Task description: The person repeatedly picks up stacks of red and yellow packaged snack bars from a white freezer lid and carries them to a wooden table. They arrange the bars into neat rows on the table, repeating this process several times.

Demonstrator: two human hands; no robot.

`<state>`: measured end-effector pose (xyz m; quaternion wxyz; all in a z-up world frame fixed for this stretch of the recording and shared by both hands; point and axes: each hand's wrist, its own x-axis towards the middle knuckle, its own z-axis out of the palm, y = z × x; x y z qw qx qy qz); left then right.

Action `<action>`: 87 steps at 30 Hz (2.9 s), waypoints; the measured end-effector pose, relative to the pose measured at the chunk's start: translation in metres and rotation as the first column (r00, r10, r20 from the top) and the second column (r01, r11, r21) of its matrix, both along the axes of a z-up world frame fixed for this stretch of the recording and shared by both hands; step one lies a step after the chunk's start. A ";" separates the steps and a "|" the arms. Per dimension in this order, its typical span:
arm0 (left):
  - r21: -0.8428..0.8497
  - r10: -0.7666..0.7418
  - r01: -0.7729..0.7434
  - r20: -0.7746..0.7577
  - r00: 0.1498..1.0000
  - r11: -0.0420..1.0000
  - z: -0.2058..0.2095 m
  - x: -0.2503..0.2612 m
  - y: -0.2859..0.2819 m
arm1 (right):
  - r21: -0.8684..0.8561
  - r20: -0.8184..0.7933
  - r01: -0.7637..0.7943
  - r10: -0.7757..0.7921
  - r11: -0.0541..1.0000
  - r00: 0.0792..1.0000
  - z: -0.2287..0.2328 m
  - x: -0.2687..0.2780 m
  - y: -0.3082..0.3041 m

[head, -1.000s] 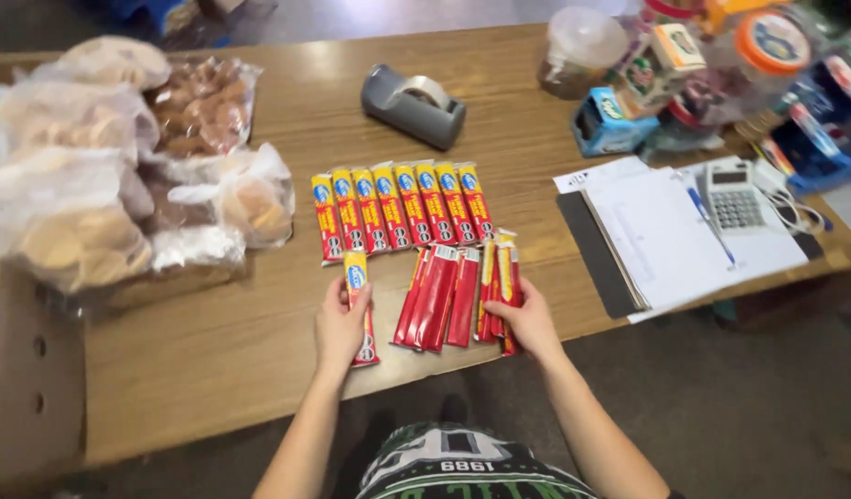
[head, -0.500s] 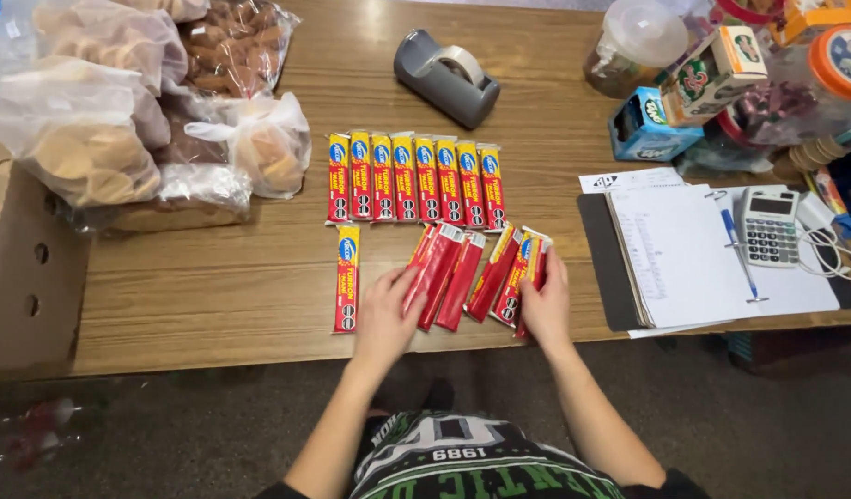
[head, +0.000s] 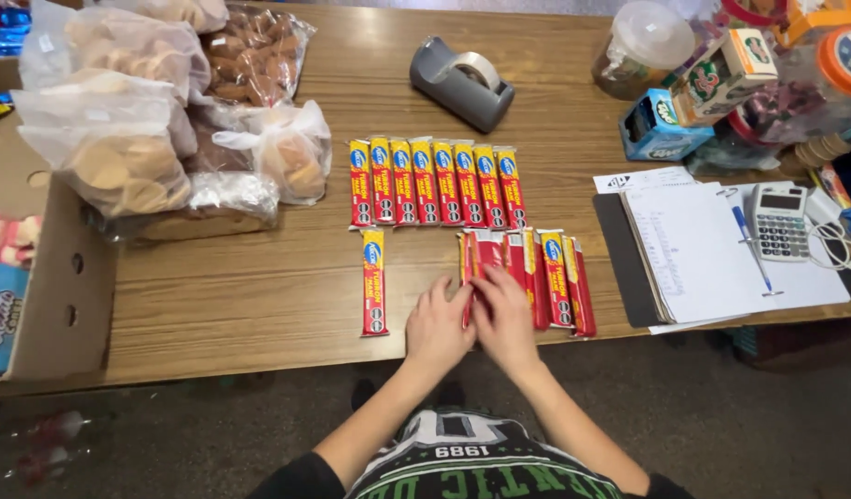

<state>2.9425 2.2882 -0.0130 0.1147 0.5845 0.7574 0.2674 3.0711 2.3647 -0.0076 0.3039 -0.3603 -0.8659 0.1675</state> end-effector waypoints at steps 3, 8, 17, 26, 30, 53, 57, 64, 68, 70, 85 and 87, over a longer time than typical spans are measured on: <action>0.069 0.066 -0.057 -0.137 0.988 0.996 0.010 -0.005 -0.005 | 0.021 0.023 0.099 -0.100 0.995 0.995 -0.010 0.018 0.017; 0.097 0.085 -0.065 -0.210 0.974 0.993 -0.009 -0.013 -0.007 | 0.016 0.015 0.179 -0.179 0.984 0.984 0.008 0.019 0.011; 0.144 0.183 -0.131 -0.453 0.872 0.981 -0.029 -0.007 0.003 | -0.248 -0.041 0.049 -0.061 0.968 0.997 0.009 -0.026 -0.035; -0.110 0.070 -0.086 -0.146 0.987 0.990 0.010 -0.050 -0.016 | -0.301 -0.265 -0.066 -0.017 0.951 0.964 0.042 -0.040 -0.054; 0.000 0.179 -0.179 -0.061 0.982 0.984 0.023 -0.079 -0.040 | -0.309 -0.172 -0.089 0.036 0.947 0.984 0.029 -0.037 -0.047; 0.019 0.133 -0.131 -0.086 0.987 0.991 -0.006 -0.122 -0.092 | -0.224 0.083 -0.497 0.525 0.838 0.847 0.019 -0.086 -0.043; 0.060 0.175 -0.173 -0.036 0.984 0.983 0.002 -0.118 -0.092 | -0.290 0.015 -0.454 0.478 0.843 0.878 0.030 -0.077 -0.038; 0.231 0.092 -0.113 0.104 0.990 0.966 0.009 -0.087 -0.088 | -0.130 0.297 0.133 -0.090 0.983 0.951 0.019 -0.011 -0.016; 0.288 0.038 -0.077 0.140 0.989 0.955 0.020 -0.078 -0.077 | -0.253 0.354 0.260 -0.160 0.932 0.921 0.016 -0.009 -0.014; 0.306 0.022 -0.068 0.150 0.988 0.950 0.027 -0.079 -0.074 | -0.312 0.297 0.259 -0.165 0.914 0.941 0.009 -0.009 -0.016; 0.326 0.080 -0.162 0.250 0.965 0.932 0.027 -0.107 -0.082 | -0.181 0.128 0.191 -0.170 0.965 0.977 0.018 0.002 -0.018; 0.312 0.109 -0.196 0.276 0.955 0.930 0.035 -0.112 -0.083 | -0.214 0.155 0.123 -0.091 0.969 0.984 0.007 -0.004 -0.019</action>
